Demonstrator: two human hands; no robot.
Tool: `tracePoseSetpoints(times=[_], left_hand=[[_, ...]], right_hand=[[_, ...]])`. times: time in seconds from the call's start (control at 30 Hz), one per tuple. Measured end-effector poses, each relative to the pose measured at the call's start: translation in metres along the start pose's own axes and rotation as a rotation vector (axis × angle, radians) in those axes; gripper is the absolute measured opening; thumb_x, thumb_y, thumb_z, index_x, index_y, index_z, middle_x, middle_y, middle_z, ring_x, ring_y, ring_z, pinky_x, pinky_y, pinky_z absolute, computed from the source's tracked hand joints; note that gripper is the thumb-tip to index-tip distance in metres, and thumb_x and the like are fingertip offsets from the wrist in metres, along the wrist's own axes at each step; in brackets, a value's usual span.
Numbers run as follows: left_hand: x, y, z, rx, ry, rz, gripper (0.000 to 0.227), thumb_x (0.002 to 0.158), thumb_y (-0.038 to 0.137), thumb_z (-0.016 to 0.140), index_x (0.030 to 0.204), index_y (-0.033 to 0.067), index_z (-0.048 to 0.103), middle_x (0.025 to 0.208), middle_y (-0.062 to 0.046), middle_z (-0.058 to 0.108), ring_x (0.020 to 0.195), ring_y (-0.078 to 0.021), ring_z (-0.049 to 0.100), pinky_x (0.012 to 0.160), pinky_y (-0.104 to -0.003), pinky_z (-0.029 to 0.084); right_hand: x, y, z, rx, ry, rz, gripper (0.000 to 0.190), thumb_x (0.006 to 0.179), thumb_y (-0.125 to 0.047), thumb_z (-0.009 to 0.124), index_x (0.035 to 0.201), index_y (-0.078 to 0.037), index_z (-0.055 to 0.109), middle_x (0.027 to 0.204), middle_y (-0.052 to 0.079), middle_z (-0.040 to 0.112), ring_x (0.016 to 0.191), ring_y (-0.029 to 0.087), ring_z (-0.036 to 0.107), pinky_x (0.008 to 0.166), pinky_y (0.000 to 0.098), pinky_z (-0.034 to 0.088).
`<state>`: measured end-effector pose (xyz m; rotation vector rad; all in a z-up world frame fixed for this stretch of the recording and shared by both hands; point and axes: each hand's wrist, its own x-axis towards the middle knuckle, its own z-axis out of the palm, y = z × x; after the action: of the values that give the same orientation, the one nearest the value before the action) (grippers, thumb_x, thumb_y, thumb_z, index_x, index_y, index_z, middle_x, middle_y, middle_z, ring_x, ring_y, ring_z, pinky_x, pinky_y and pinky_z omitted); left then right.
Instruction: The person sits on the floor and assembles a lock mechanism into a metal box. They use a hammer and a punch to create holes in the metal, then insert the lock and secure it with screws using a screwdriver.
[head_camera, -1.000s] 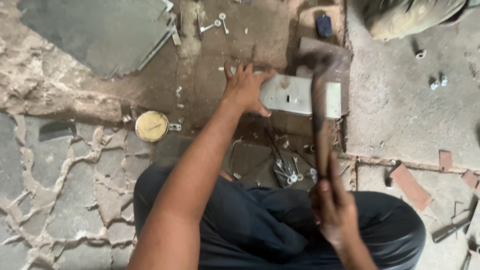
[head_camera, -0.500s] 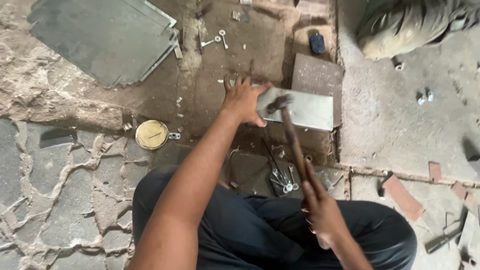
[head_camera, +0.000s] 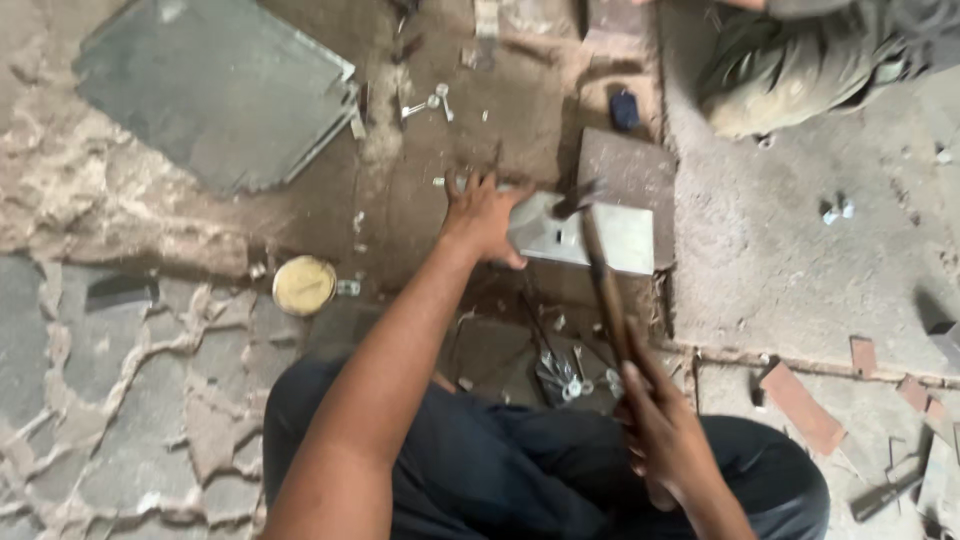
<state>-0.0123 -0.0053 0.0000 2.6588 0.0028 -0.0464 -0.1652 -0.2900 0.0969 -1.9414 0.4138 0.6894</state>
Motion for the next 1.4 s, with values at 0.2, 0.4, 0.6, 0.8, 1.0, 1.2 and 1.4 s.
tracePoseSetpoints(times=[0.2,0.4,0.6,0.8,1.0,1.2,1.4], left_hand=[[0.006,-0.003,0.008,0.006,0.028,0.015,0.121,0.038,0.048,0.102,0.147,0.0398,0.051,0.148,-0.019,0.049,0.144,-0.0396,0.036,0.118,-0.071,0.010],[0.005,-0.004,0.009,-0.015,0.041,0.027,0.124,0.036,0.047,0.103,0.147,0.0381,0.049,0.150,-0.019,0.047,0.143,-0.0418,0.034,0.117,-0.071,0.008],[0.005,-0.004,0.014,-0.017,0.020,0.005,0.125,0.035,0.047,0.103,0.148,0.0381,0.049,0.150,-0.021,0.046,0.143,-0.0423,0.034,0.115,-0.072,0.009],[0.000,0.001,0.002,-0.002,0.000,0.013,0.120,0.040,0.046,0.102,0.147,0.0386,0.049,0.146,-0.017,0.050,0.144,-0.0388,0.037,0.119,-0.071,0.007],[0.000,0.001,0.005,-0.014,0.046,0.014,0.124,0.038,0.045,0.103,0.149,0.0383,0.048,0.146,-0.018,0.050,0.142,-0.0396,0.038,0.117,-0.071,0.009],[0.002,-0.001,0.003,0.012,0.042,0.009,0.120,0.039,0.045,0.103,0.147,0.0395,0.050,0.146,-0.017,0.050,0.143,-0.0393,0.038,0.117,-0.071,0.010],[0.003,0.002,0.003,0.001,0.061,0.027,0.120,0.038,0.043,0.103,0.146,0.0387,0.051,0.143,-0.016,0.052,0.140,-0.0388,0.039,0.117,-0.071,0.009]], right_hand=[[-0.035,-0.008,-0.004,0.278,-0.099,-0.675,0.062,0.109,-0.038,0.045,0.165,-0.039,0.018,0.066,-0.003,0.050,0.044,0.008,0.043,0.035,0.0241,0.038],[-0.006,-0.019,0.011,-0.178,0.026,0.054,0.062,0.104,-0.043,0.047,0.161,-0.048,0.025,0.061,0.004,0.048,0.042,0.016,0.039,0.036,0.0322,0.036],[-0.031,0.005,-0.012,0.364,0.066,-0.629,0.065,0.106,-0.032,0.041,0.166,-0.035,0.016,0.064,-0.003,0.044,0.042,0.008,0.039,0.032,0.0238,0.036],[-0.010,-0.015,0.012,0.026,-0.027,-0.255,0.060,0.108,-0.032,0.043,0.165,-0.039,0.024,0.063,0.001,0.044,0.042,0.011,0.036,0.034,0.0268,0.032],[-0.019,-0.001,-0.007,0.199,-0.122,-0.441,0.064,0.105,-0.028,0.038,0.167,-0.033,0.021,0.062,-0.002,0.043,0.042,0.009,0.038,0.032,0.0259,0.033],[-0.008,0.008,0.016,-0.151,-0.026,-0.440,0.064,0.107,-0.031,0.040,0.164,-0.035,0.011,0.068,-0.001,0.050,0.048,0.009,0.043,0.039,0.0251,0.037],[-0.018,0.000,-0.011,0.126,-0.128,-0.410,0.064,0.104,-0.030,0.039,0.164,-0.031,0.018,0.062,-0.002,0.043,0.042,0.010,0.037,0.033,0.0253,0.032]])
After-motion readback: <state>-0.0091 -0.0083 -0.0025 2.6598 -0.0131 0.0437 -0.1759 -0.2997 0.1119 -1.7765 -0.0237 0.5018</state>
